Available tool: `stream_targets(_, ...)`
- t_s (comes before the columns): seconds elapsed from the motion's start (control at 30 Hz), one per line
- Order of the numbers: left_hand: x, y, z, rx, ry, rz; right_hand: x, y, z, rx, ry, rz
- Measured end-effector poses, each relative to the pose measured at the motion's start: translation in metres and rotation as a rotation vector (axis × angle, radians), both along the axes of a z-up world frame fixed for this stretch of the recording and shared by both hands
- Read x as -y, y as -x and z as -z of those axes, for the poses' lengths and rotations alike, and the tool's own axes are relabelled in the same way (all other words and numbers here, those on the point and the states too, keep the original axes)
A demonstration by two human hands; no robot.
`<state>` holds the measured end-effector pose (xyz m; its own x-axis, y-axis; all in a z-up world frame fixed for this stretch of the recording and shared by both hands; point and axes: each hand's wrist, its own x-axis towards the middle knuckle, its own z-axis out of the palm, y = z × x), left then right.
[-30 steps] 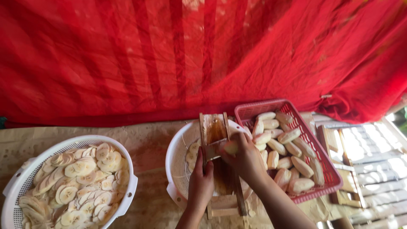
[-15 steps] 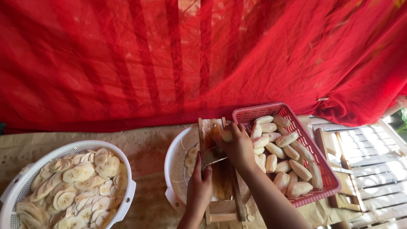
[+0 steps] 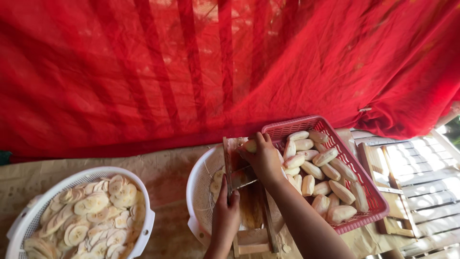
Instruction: The person slices bananas using a wooden slicer, dropping the slices into a white basket.
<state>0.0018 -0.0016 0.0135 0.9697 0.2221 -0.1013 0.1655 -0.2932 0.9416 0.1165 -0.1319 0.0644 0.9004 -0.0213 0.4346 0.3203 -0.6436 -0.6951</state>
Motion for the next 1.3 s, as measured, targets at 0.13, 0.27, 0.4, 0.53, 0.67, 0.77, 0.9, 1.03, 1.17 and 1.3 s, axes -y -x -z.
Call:
stream_targets(0.13, 0.003, 0.007, 0.004, 0.040, 0.009, -0.014, 0.014, 0.073, -0.003, 0.001, 0.053, -0.017)
stream_targets(0.27, 0.001, 0.007, -0.012, -0.273, -0.022, 0.030, 0.026, 0.127, 0.000, -0.069, 0.069, -0.049)
stream_targets(0.4, 0.004, 0.012, -0.023, -0.249, -0.011, 0.015, 0.018, 0.069, 0.006, -0.007, 0.018, 0.014)
stream_targets(0.53, 0.002, 0.005, -0.026, -0.247, -0.035, 0.019, 0.007, 0.003, -0.003, 0.050, 0.005, 0.027)
stream_targets(0.67, 0.003, 0.008, -0.007, -0.117, -0.022, 0.001, 0.017, 0.056, 0.002, -0.013, 0.000, -0.016)
stream_targets(0.77, 0.003, 0.007, 0.000, 0.043, -0.077, -0.025, 0.026, 0.125, 0.006, -0.214, 0.015, -0.022)
stream_targets(0.9, 0.003, 0.007, -0.001, -0.149, -0.011, 0.005, 0.022, 0.112, 0.009, -0.039, 0.021, 0.006)
stream_targets(1.03, 0.005, 0.010, -0.008, -0.179, 0.003, -0.008, 0.005, 0.034, 0.005, -0.004, -0.002, 0.075)
stream_targets(1.17, 0.004, 0.009, -0.012, -0.048, -0.014, -0.015, 0.009, 0.034, -0.006, -0.021, -0.016, -0.052)
stream_targets(1.3, 0.002, 0.010, -0.015, -0.169, 0.019, -0.011, 0.039, 0.111, -0.013, -0.240, -0.011, -0.223)
